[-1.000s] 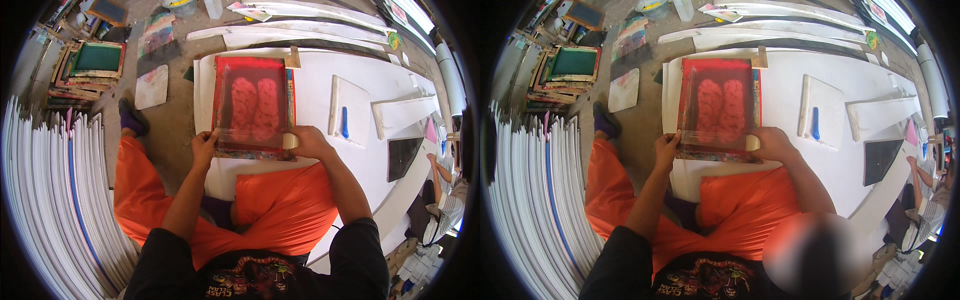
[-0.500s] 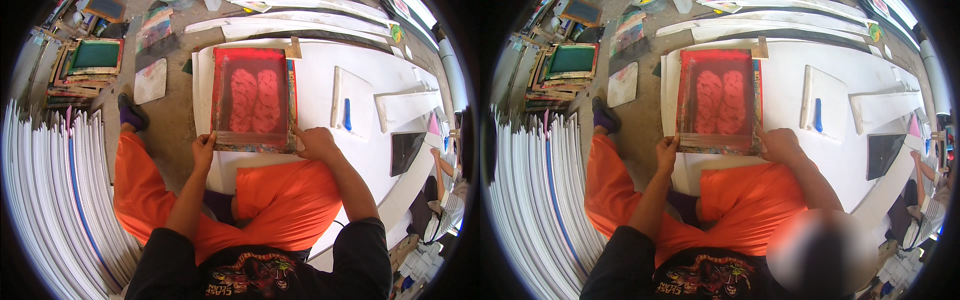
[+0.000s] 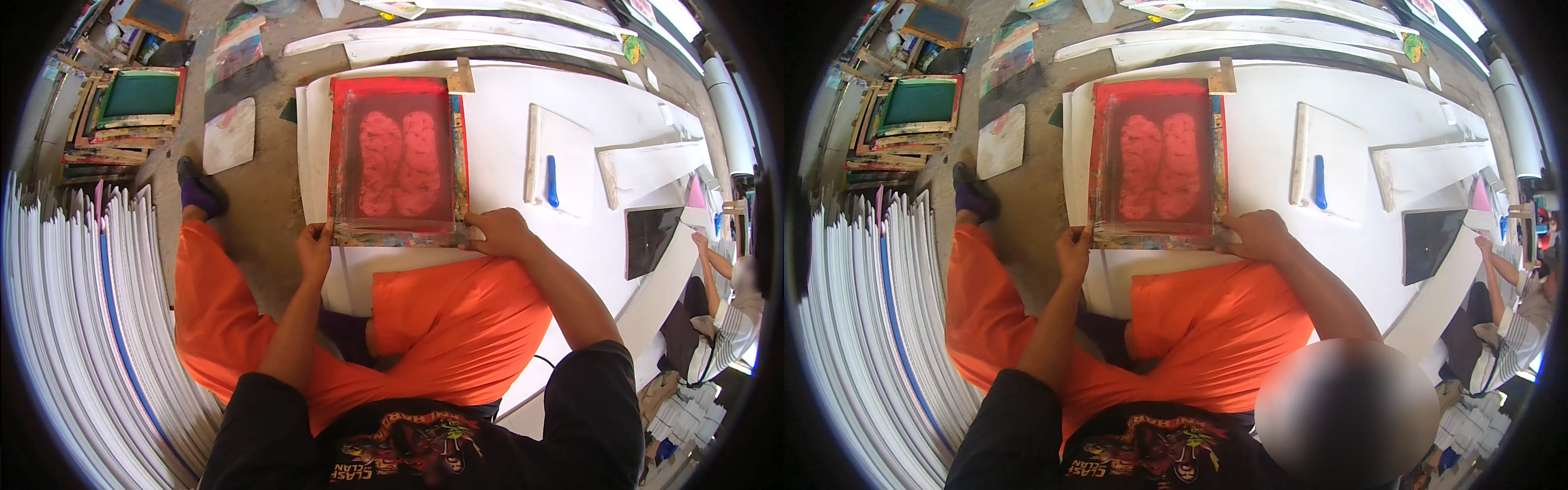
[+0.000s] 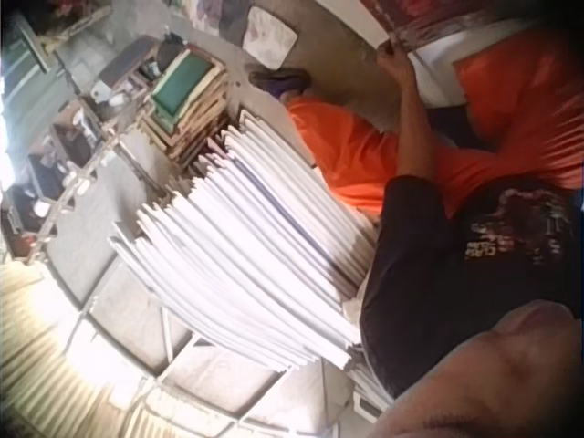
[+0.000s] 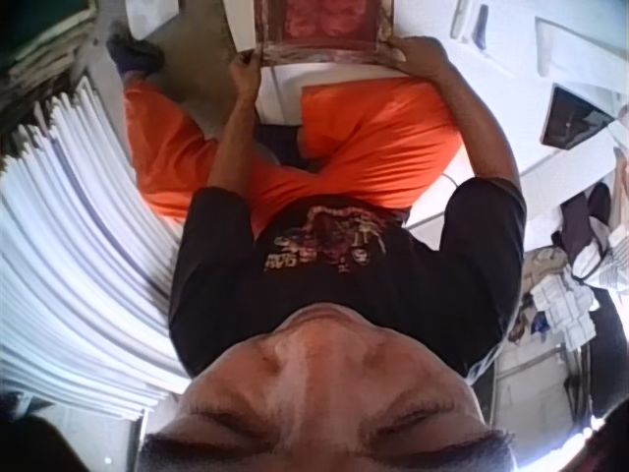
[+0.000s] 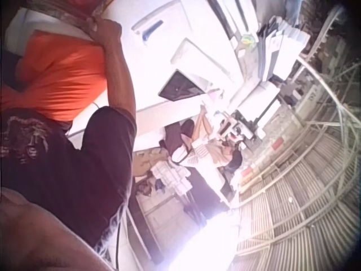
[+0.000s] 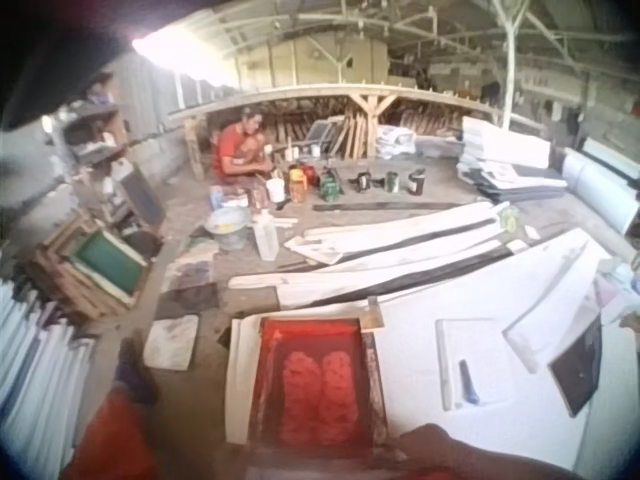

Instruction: The person sits on the floor and secures a pink brain-shaped stencil onto a red screen printing frame using masking tape. They repeatedly apply tape to the edges, smooth the stencil, and adjust the frame's position on the work surface.

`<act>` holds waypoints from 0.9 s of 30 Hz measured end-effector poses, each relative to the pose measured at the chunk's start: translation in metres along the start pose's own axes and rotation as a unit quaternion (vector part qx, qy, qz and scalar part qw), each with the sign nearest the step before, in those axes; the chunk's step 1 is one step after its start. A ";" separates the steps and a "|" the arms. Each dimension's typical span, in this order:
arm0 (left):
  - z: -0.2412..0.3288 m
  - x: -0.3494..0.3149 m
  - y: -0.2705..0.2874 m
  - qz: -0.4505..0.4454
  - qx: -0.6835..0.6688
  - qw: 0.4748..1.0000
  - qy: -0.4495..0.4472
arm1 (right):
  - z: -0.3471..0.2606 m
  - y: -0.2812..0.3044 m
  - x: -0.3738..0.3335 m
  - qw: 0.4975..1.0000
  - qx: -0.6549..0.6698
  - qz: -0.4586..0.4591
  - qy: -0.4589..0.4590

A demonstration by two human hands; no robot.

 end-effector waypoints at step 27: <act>0.046 -0.026 -0.007 0.122 0.311 0.930 -0.154 | 0.019 -0.015 0.023 0.997 -0.022 0.022 -0.069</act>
Point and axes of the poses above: each hand's wrist, its own x-axis towards the middle knuckle, its own y-axis out of the back of the hand, z = x × y, the point moved 10 cm from there along x, towards the middle knuckle, and after that the axes turned 9 degrees about -z, right-handed, at the moved point
